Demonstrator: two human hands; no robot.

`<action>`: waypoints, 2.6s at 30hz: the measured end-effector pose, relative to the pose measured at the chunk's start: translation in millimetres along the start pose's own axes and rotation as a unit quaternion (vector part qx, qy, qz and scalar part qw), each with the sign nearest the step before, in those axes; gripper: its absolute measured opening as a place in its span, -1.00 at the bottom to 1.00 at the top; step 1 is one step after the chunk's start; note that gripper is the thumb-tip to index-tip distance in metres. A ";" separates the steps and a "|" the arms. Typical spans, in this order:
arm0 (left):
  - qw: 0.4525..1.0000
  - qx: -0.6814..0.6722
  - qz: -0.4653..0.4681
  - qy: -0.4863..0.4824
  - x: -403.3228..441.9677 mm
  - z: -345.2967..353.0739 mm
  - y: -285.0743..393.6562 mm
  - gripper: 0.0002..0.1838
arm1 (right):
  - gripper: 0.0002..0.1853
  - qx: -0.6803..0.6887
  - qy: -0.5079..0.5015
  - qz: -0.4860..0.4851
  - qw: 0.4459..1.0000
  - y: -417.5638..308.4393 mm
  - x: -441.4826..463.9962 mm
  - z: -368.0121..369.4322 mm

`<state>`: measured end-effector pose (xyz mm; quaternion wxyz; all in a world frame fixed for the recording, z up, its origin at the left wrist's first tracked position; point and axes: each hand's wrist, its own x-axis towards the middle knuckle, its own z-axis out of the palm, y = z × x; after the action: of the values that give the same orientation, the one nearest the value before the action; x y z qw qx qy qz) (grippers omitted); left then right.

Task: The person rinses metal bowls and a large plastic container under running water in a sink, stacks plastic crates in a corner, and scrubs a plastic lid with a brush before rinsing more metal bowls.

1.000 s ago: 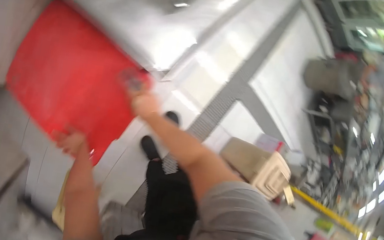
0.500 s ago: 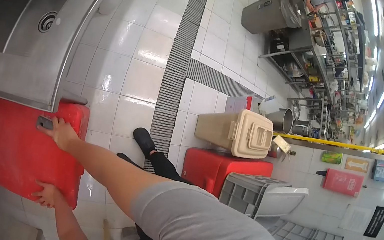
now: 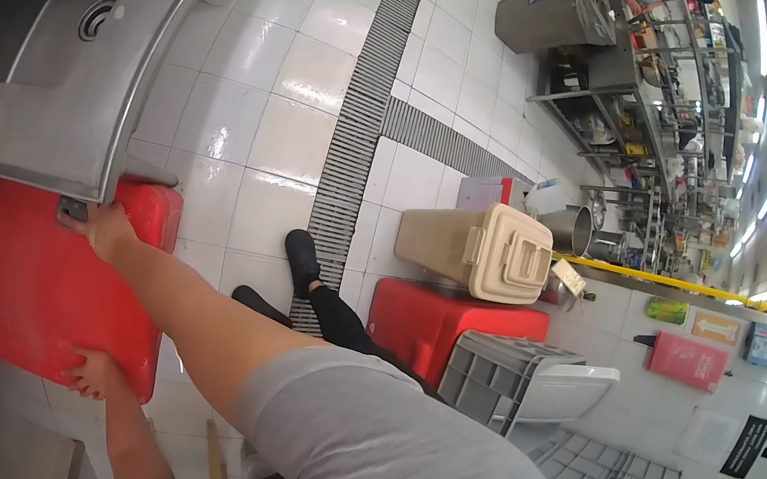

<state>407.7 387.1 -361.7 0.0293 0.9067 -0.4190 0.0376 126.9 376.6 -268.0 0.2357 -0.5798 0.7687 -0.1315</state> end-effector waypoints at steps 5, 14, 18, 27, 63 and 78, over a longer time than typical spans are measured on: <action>0.999 0.028 -0.015 -0.022 -0.4 -8.3 5.3 -0.01 | -0.24 -0.005 -0.097 -0.043 0.994 -21.8 -45.0 -15.2; 1.000 0.027 -0.003 -0.003 1.8 0.8 -3.2 -0.03 | -0.19 -0.073 -0.011 0.014 0.997 -19.7 29.5 0.3; 0.999 0.031 -0.007 -0.013 0.9 -1.8 2.6 -0.01 | -0.17 0.027 -0.094 0.001 0.995 -40.6 -18.0 -5.7; 0.998 0.038 -0.008 0.057 7.4 17.3 -3.5 -0.02 | -0.14 0.122 0.001 -0.085 0.989 -30.1 -105.3 -33.7; 0.999 0.018 0.012 -0.039 -6.3 -21.5 11.4 -0.06 | 0.03 -0.010 0.041 -0.083 0.996 -54.0 -4.5 14.2; 0.933 -0.313 0.143 -0.103 -16.2 -35.6 -67.5 -0.49 | -0.35 -0.012 -0.041 -0.307 0.951 -99.6 -107.1 107.8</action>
<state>447.2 446.1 -329.2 0.2625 0.7811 -0.5355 -0.1848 288.2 457.2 -290.3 0.2080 -0.7954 0.5450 -0.1645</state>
